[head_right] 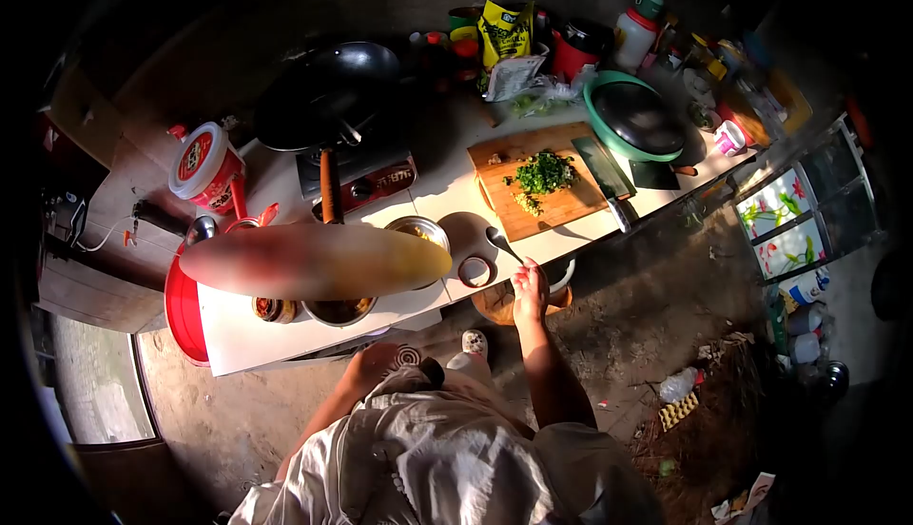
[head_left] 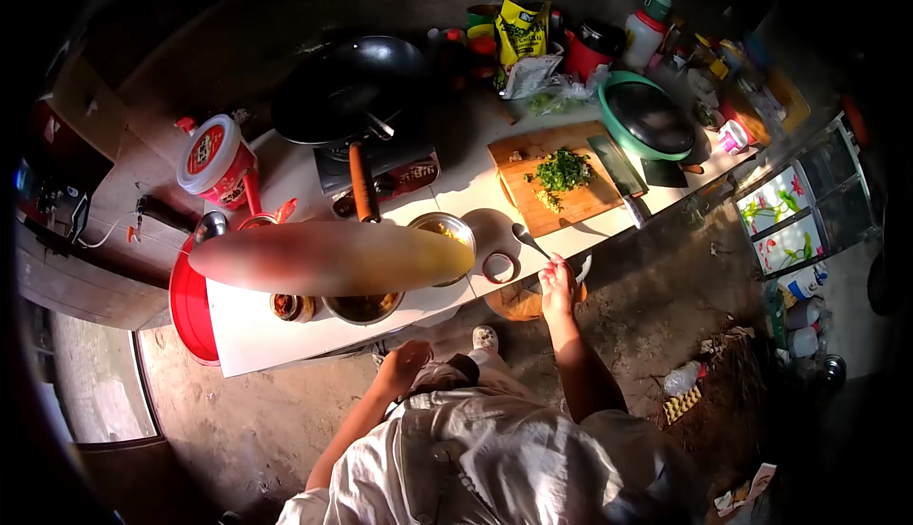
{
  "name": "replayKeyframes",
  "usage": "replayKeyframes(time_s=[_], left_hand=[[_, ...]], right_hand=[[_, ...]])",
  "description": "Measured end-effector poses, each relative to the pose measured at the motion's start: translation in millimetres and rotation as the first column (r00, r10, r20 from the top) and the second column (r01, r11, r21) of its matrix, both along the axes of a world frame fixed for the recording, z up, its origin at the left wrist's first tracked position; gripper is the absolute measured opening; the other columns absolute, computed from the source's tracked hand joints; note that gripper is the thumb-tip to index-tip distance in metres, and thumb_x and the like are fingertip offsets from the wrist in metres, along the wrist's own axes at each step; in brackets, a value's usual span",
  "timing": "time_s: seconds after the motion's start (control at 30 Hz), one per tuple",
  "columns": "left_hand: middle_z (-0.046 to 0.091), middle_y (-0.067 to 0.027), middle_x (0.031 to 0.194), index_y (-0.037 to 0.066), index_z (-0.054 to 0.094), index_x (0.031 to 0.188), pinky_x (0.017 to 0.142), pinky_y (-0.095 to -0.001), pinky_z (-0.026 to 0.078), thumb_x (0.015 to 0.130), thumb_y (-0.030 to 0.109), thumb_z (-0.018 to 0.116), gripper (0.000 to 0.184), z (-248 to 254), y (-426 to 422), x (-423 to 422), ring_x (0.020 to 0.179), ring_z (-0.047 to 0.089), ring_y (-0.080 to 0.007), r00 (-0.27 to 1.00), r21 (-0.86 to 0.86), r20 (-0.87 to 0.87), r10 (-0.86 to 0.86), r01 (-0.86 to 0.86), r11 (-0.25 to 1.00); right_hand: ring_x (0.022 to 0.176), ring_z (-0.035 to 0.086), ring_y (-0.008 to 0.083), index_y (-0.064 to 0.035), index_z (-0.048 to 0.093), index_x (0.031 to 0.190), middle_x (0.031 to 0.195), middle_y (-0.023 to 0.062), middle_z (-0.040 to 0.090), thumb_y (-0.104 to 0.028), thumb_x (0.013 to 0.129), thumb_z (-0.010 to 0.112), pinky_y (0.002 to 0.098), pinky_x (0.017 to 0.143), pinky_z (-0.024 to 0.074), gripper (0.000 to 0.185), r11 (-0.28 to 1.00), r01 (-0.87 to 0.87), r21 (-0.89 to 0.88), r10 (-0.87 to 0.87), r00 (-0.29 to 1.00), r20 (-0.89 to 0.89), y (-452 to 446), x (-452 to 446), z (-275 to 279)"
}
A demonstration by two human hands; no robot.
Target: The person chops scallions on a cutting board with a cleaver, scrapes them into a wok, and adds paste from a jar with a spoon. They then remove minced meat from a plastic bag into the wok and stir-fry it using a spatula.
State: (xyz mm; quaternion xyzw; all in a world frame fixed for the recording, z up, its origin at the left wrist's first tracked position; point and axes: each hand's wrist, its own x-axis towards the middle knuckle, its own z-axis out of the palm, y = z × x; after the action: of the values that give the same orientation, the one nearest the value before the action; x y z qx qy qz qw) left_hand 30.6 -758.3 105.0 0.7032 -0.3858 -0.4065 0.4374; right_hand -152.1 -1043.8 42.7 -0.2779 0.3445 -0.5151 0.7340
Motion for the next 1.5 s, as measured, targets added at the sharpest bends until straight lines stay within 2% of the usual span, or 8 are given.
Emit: replayKeyframes(time_s=[0.5,0.87,1.0,1.03,1.1,1.2,1.37,1.5], left_hand=[[0.060,-0.0101,0.091,-0.004,0.052,0.103,0.073,-0.0277,0.045,0.089,0.022,0.046,0.030,48,-71,-22,0.079,0.058,-0.0158,0.746,0.063,-0.396,0.535,-0.559,0.827],[0.057,-0.0059,0.084,0.008,0.046,0.107,0.064,-0.0335,0.048,0.081,0.058,0.040,0.057,95,-111,57,0.072,0.058,-0.0203,0.310,0.071,-0.819,0.484,-0.782,0.620],[0.057,-0.0066,0.081,0.010,0.049,0.100,0.060,-0.0315,0.049,0.078,0.060,0.043,0.054,108,-129,101,0.068,0.058,-0.0194,0.366,-0.010,-0.874,0.321,-0.673,0.740],[0.057,-0.0071,0.081,0.010,0.049,0.097,0.058,-0.0299,0.049,0.078,0.059,0.044,0.053,111,-134,110,0.066,0.058,-0.0189,0.384,-0.032,-0.880,0.280,-0.636,0.771],[0.056,-0.0066,0.074,0.010,0.048,0.091,0.046,-0.0258,0.044,0.080,0.046,0.053,0.038,116,-143,120,0.053,0.052,-0.0149,0.330,0.040,-0.893,0.307,-0.621,0.783],[0.046,-0.0008,0.059,0.011,0.047,0.082,0.038,-0.0218,0.030,0.082,0.024,0.055,0.015,105,-152,125,0.044,0.040,-0.0091,0.377,0.000,-0.884,0.277,-0.591,0.807],[0.045,-0.0021,0.059,0.010,0.045,0.081,0.036,-0.0218,0.027,0.079,0.017,0.055,0.013,106,-153,120,0.040,0.037,-0.0094,0.374,-0.029,-0.886,0.275,-0.636,0.771],[0.045,-0.0021,0.058,0.009,0.043,0.080,0.034,-0.0220,0.025,0.078,0.014,0.057,0.014,91,-154,117,0.039,0.037,-0.0094,0.410,-0.089,-0.875,0.258,-0.660,0.746]], right_hand=[[0.047,0.054,0.0175,-0.0062,0.041,0.091,0.063,0.0100,0.057,-0.019,0.081,0.058,0.0259,0.041,0.0450,0.024,0.983,0.039,0.177,0.029,0.930,-0.367,-117,15,-134],[0.038,0.050,0.0214,-0.0011,0.025,0.099,0.054,0.0130,0.050,-0.045,0.071,0.064,0.0308,0.037,0.0456,0.065,0.927,-0.085,0.366,0.321,0.684,-0.655,-111,0,-47],[0.045,0.047,0.0181,-0.0040,0.035,0.086,0.057,0.0071,0.045,-0.043,0.073,0.062,0.0299,0.040,0.0403,0.049,0.994,-0.087,-0.063,-0.024,0.389,-0.921,-109,-4,-55],[0.054,0.049,0.0162,-0.0040,0.039,0.076,0.060,0.0039,0.042,-0.036,0.077,0.061,0.0290,0.048,0.0402,0.039,0.922,-0.186,-0.340,-0.314,0.155,-0.937,-106,3,-47],[0.059,0.045,0.0115,-0.0024,0.041,0.073,0.063,0.0019,0.042,-0.022,0.081,0.059,0.0261,0.055,0.0377,0.028,0.895,-0.342,-0.287,-0.018,0.615,-0.788,-114,40,-24],[0.057,0.040,0.0075,-0.0021,0.045,0.076,0.062,-0.0005,0.042,-0.013,0.081,0.058,0.0224,0.054,0.0370,0.018,0.611,-0.573,-0.545,0.094,0.737,-0.669,-66,139,124],[0.072,0.053,0.0337,-0.0086,0.047,0.090,0.087,0.0126,0.049,-0.024,0.072,0.064,0.0386,0.061,0.0451,0.029,-0.003,-0.638,-0.770,-0.338,0.725,-0.600,-35,278,195],[0.080,0.056,0.0340,-0.0043,0.050,0.087,0.088,0.0156,0.052,-0.016,0.075,0.058,0.0414,0.066,0.0473,0.019,0.040,-0.902,-0.429,-0.641,0.306,-0.704,-20,317,202]])
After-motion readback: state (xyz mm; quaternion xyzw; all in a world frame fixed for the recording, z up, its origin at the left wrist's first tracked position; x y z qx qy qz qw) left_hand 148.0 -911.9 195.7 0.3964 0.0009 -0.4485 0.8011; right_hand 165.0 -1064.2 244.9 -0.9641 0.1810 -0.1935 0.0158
